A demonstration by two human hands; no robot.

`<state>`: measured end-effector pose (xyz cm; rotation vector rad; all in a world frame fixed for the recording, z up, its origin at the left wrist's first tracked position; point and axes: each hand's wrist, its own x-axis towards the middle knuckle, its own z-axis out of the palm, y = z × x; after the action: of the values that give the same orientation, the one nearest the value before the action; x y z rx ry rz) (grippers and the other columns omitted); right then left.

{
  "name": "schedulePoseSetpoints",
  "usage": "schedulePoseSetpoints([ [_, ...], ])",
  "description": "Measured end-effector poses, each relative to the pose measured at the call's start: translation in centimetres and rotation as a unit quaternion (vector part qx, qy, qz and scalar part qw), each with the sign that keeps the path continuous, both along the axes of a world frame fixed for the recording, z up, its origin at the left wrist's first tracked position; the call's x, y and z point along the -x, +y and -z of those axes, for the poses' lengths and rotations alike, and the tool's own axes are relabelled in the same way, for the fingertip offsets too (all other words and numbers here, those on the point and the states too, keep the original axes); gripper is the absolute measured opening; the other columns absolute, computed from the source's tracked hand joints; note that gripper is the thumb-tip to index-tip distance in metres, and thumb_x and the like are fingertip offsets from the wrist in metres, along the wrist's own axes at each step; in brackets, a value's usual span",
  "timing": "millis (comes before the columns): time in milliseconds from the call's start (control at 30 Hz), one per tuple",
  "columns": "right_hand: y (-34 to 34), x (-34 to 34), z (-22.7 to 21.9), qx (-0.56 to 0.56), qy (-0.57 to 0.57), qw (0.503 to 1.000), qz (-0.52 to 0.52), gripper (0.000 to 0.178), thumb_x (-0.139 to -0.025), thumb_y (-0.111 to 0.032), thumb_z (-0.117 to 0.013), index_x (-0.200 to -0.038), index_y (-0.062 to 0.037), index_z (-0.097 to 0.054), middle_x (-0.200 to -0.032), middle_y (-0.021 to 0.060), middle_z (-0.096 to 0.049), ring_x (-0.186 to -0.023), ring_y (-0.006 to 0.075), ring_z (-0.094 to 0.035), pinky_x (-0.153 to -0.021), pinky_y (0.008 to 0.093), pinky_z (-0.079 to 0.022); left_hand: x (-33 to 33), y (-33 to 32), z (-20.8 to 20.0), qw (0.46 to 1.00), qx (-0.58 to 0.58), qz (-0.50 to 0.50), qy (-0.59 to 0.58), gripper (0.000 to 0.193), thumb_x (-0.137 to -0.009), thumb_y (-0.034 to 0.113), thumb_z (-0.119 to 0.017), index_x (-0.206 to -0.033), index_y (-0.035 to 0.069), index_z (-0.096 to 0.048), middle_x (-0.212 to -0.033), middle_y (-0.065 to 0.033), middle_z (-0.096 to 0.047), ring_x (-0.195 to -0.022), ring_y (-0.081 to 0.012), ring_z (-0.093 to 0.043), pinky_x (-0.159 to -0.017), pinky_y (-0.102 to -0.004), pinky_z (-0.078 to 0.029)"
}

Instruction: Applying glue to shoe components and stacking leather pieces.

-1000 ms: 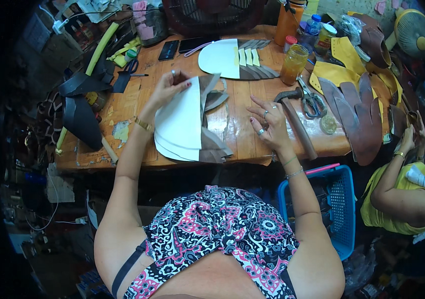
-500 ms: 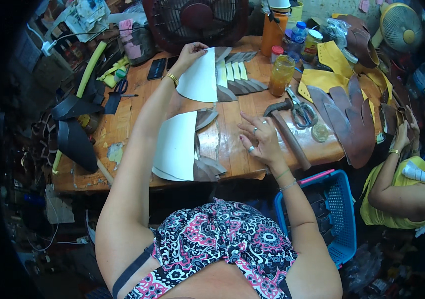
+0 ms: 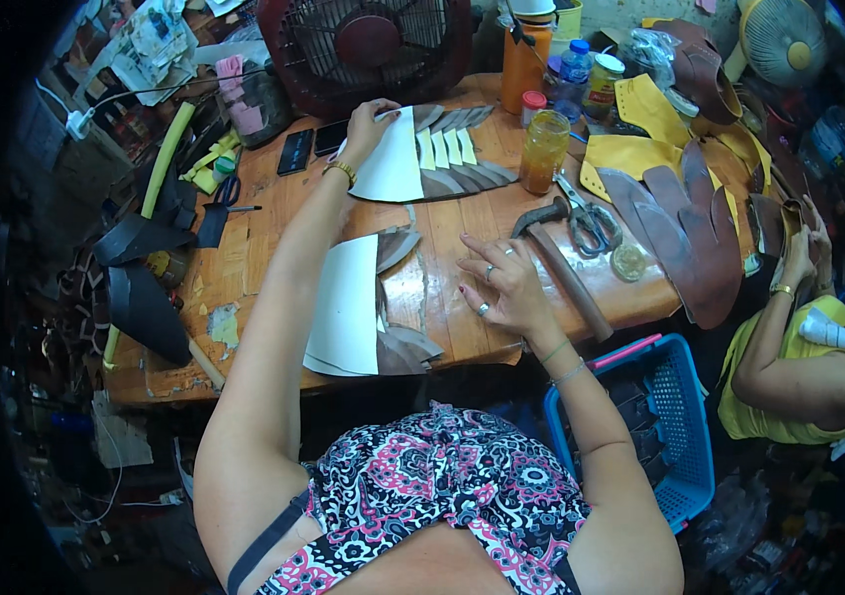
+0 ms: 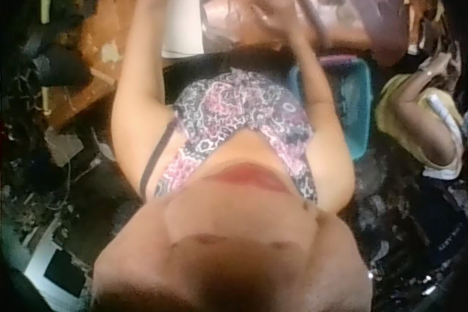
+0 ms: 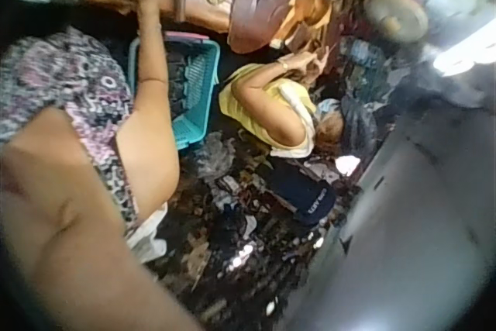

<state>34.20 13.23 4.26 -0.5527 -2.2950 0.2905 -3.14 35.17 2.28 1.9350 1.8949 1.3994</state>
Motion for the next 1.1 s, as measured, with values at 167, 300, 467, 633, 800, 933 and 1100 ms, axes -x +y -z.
schedulePoseSetpoints([
  [167, -1.0, 0.3, -0.9, -0.063, 0.003, 0.998, 0.004, 0.031, -0.075, -0.012, -0.078, -0.105, -0.0071, -0.074, -0.137, 0.0128, -0.066, -0.109, 0.0309, -0.065, -0.097, 0.0454, -0.046, -0.5, -1.9, -0.5, 0.993, -0.065, -0.009, 0.101, 0.026, -0.090, 0.023, -0.077, -0.110, 0.005, -0.076, -0.107, -0.0141, -0.074, -0.105, -0.0295, -0.071, -0.091, -0.0386, -0.053],
  [300, 0.4, -1.1, -4.6, -0.162, 0.051, 0.981, 0.088, 0.036, -0.072, -0.005, -0.075, -0.108, -0.0053, -0.075, -0.134, 0.0165, -0.066, -0.113, 0.0342, -0.065, -0.096, 0.0460, -0.048, -1.5, -5.6, -2.7, 0.989, -0.121, 0.046, 0.069, 0.030, -0.091, 0.026, -0.077, -0.111, 0.005, -0.075, -0.102, -0.0125, -0.074, -0.103, -0.0277, -0.071, -0.090, -0.0383, -0.053],
  [467, 9.8, -3.5, -10.8, -0.201, -0.033, 0.942, 0.268, 0.041, -0.074, 0.001, -0.068, -0.110, -0.0142, -0.078, -0.141, 0.0130, -0.058, -0.127, 0.0331, -0.056, -0.099, 0.0467, -0.045, -2.7, -16.4, -6.8, 0.982, 0.081, 0.171, 0.008, 0.030, -0.091, 0.028, -0.078, -0.110, 0.005, -0.077, -0.107, -0.0126, -0.076, -0.101, -0.0239, -0.072, -0.090, -0.0389, -0.054],
  [633, 18.4, -4.5, -11.2, -0.119, -0.258, 0.916, 0.284, 0.038, -0.069, 0.001, -0.070, -0.104, -0.0111, -0.079, -0.146, 0.0094, -0.053, -0.128, 0.0331, -0.054, -0.097, 0.0506, -0.046, -1.6, -25.0, -4.8, 0.966, 0.170, 0.191, -0.038, 0.035, -0.090, 0.028, -0.079, -0.114, 0.002, -0.076, -0.109, -0.0130, -0.077, -0.101, -0.0215, -0.072, -0.087, -0.0351, -0.054],
  [800, 22.5, -3.5, -10.4, -0.068, -0.418, 0.859, 0.289, 0.058, -0.070, -0.004, -0.074, -0.127, -0.0063, -0.063, -0.147, 0.0127, -0.051, -0.128, 0.0365, -0.054, -0.094, 0.0551, -0.050, -0.8, -29.2, -0.9, 0.974, 0.176, 0.113, -0.082, 0.039, -0.090, 0.027, -0.080, -0.119, 0.002, -0.074, -0.113, -0.0117, -0.076, -0.102, -0.0202, -0.070, -0.094, -0.0366, -0.052],
  [933, 22.0, -4.0, -11.9, -0.028, -0.294, 0.929, 0.225, 0.023, -0.079, -0.002, -0.065, -0.099, -0.0067, -0.075, -0.125, 0.0111, -0.067, -0.119, 0.0359, -0.062, -0.096, 0.0510, -0.051, -1.0, -30.0, 0.2, 0.990, 0.111, 0.078, -0.041, 0.047, -0.087, 0.029, -0.081, -0.119, -0.004, -0.073, -0.111, -0.0201, -0.075, -0.105, -0.0294, -0.071, -0.095, -0.0385, -0.053],
  [1100, 16.6, -3.8, -12.9, -0.179, 0.029, 0.964, 0.197, 0.037, -0.075, 0.002, -0.062, -0.104, -0.0128, -0.078, -0.127, 0.0100, -0.067, -0.120, 0.0335, -0.062, -0.100, 0.0456, -0.049, -0.5, -29.5, 0.5, 0.978, 0.159, 0.084, -0.101, 0.045, -0.086, 0.023, -0.082, -0.123, -0.001, -0.073, -0.115, -0.0175, -0.076, -0.106, -0.0249, -0.071, -0.096, -0.0356, -0.053],
])
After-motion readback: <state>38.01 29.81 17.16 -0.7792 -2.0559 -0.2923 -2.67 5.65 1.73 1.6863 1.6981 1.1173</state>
